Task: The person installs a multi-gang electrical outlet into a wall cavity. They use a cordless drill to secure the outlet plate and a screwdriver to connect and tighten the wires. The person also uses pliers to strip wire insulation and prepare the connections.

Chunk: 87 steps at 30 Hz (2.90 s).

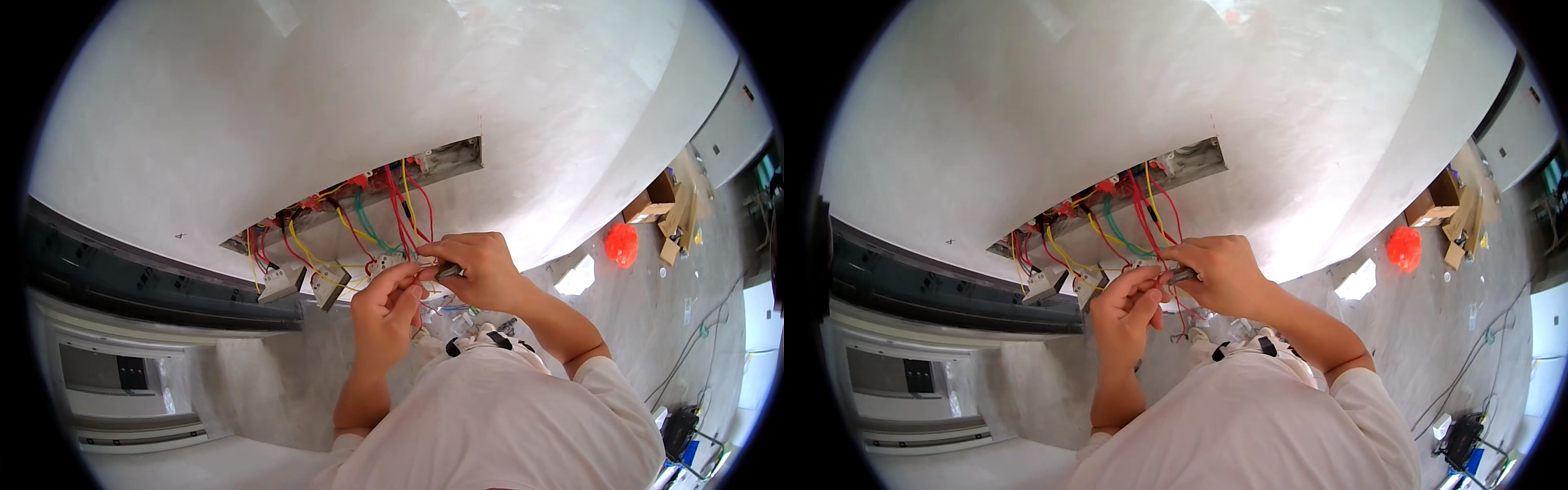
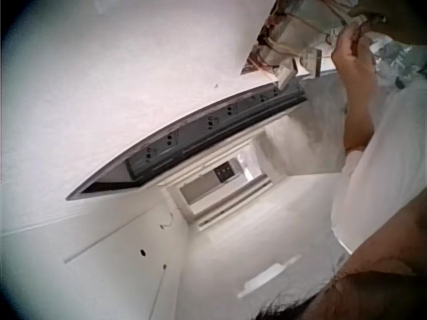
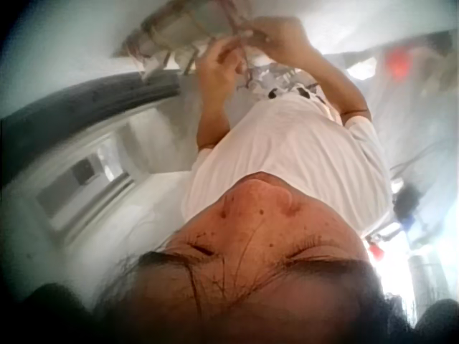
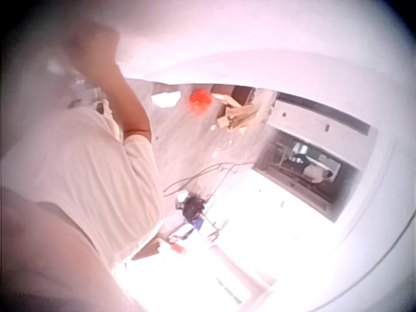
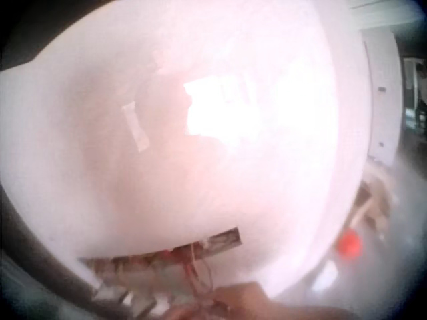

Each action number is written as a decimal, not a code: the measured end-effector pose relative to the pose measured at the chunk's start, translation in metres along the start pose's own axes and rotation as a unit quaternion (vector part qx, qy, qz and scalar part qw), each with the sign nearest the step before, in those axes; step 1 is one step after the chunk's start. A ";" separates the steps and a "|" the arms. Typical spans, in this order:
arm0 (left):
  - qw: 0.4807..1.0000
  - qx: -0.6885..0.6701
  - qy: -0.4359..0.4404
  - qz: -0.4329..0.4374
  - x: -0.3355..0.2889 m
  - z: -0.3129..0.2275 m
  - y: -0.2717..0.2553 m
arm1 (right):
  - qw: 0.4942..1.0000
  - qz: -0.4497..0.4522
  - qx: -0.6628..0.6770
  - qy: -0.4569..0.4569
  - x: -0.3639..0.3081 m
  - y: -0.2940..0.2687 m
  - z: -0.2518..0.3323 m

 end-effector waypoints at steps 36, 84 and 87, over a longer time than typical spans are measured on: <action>0.924 0.248 0.290 -0.002 0.040 0.000 0.018 | 0.978 -0.092 -0.099 -0.158 0.004 0.002 -0.013; 0.945 -0.299 -0.130 -0.027 0.011 0.045 0.023 | 0.923 0.132 0.159 0.326 -0.034 -0.015 0.001; 0.956 -0.272 -0.105 -0.020 0.011 0.044 0.032 | 0.943 0.081 0.182 0.269 -0.053 -0.002 -0.005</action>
Point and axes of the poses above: each hand's wrist, its own x-axis towards the middle knuckle, its own y-axis out of the palm, z = x × y, the point moved 2 cm from there along x, towards the middle knuckle, and after that the axes turned 5 degrees about -z, right-handed, at the moved point
